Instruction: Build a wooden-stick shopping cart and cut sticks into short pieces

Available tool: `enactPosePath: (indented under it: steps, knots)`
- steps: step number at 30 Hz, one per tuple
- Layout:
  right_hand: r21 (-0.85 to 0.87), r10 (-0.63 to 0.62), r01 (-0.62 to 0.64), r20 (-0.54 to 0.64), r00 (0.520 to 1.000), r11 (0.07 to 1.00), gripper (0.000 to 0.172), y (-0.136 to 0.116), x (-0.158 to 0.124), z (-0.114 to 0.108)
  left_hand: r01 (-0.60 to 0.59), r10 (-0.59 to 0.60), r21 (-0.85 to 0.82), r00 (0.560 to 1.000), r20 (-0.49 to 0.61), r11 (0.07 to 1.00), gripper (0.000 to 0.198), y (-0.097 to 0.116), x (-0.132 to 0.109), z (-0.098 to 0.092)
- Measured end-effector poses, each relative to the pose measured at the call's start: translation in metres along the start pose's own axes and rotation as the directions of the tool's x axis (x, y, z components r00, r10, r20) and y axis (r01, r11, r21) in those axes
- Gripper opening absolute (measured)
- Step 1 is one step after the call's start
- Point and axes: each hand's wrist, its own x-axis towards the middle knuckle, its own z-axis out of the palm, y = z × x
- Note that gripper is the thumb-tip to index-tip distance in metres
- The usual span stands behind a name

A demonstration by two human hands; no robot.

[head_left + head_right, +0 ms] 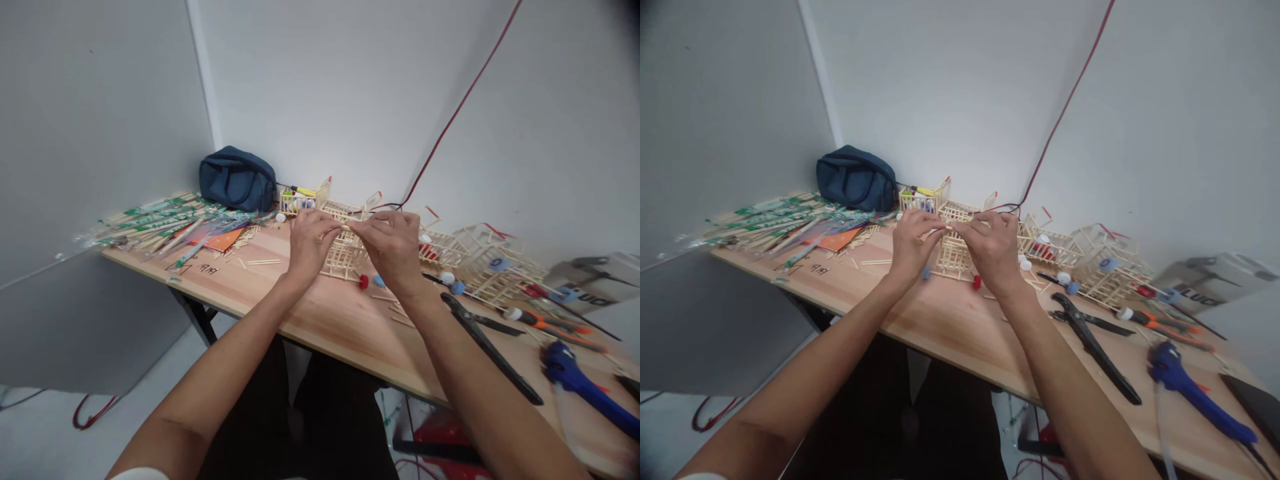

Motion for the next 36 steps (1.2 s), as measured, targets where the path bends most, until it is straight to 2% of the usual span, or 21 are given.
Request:
enactPosePath:
  steps: [3, 5, 8, 12, 14, 17, 20, 24, 28, 36]
  knots:
    - [0.035, 0.058, -0.058, 0.002, 0.998, 0.998, 0.033, 0.003, -0.002, -0.013, -0.005, 0.005, -0.015, 1.000, 0.011, 1.000, 0.021, -0.003, -0.002, -0.005]
    - [0.078, 0.160, -0.156, -0.055, 0.986, 0.985, 0.037, 0.007, -0.009, -0.022, 0.019, -0.019, -0.037, 1.000, -0.001, 0.999, 0.033, -0.006, -0.005, -0.012]
    - [0.196, 0.379, -0.351, -0.134, 0.916, 0.916, 0.035, 0.013, -0.031, -0.027, 0.133, -0.133, -0.072, 0.991, 0.002, 0.989, 0.039, -0.010, -0.013, -0.020]
    - [0.306, 0.564, -0.527, -0.038, 0.825, 0.793, 0.035, 0.015, -0.069, -0.012, 0.301, -0.296, -0.089, 0.953, 0.066, 0.949, 0.030, -0.015, -0.024, -0.021]
    - [0.329, 0.578, -0.557, 0.042, 0.815, 0.763, 0.033, 0.011, -0.082, -0.002, 0.349, -0.340, -0.088, 0.935, 0.101, 0.933, 0.028, -0.017, -0.027, -0.017]
    - [0.355, 0.542, -0.553, 0.142, 0.829, 0.753, 0.029, 0.005, -0.088, 0.005, 0.385, -0.369, -0.093, 0.917, 0.153, 0.918, 0.027, -0.019, -0.029, -0.009]
    - [0.381, 0.522, -0.551, 0.185, 0.832, 0.742, 0.026, 0.001, -0.086, 0.008, 0.391, -0.365, -0.108, 0.908, 0.204, 0.914, 0.026, -0.017, -0.030, -0.003]
    - [0.419, 0.542, -0.596, 0.253, 0.801, 0.685, 0.026, -0.003, -0.085, 0.011, 0.393, -0.348, -0.127, 0.896, 0.276, 0.911, 0.028, -0.011, -0.031, 0.000]
    - [0.423, 0.574, -0.634, 0.277, 0.771, 0.648, 0.027, -0.002, -0.087, 0.015, 0.438, -0.381, -0.162, 0.878, 0.292, 0.884, 0.029, -0.006, -0.036, -0.001]
    - [0.401, 0.593, -0.659, 0.293, 0.750, 0.636, 0.032, 0.008, -0.091, 0.012, 0.556, -0.429, -0.322, 0.816, 0.388, 0.766, 0.040, 0.016, -0.058, 0.003]
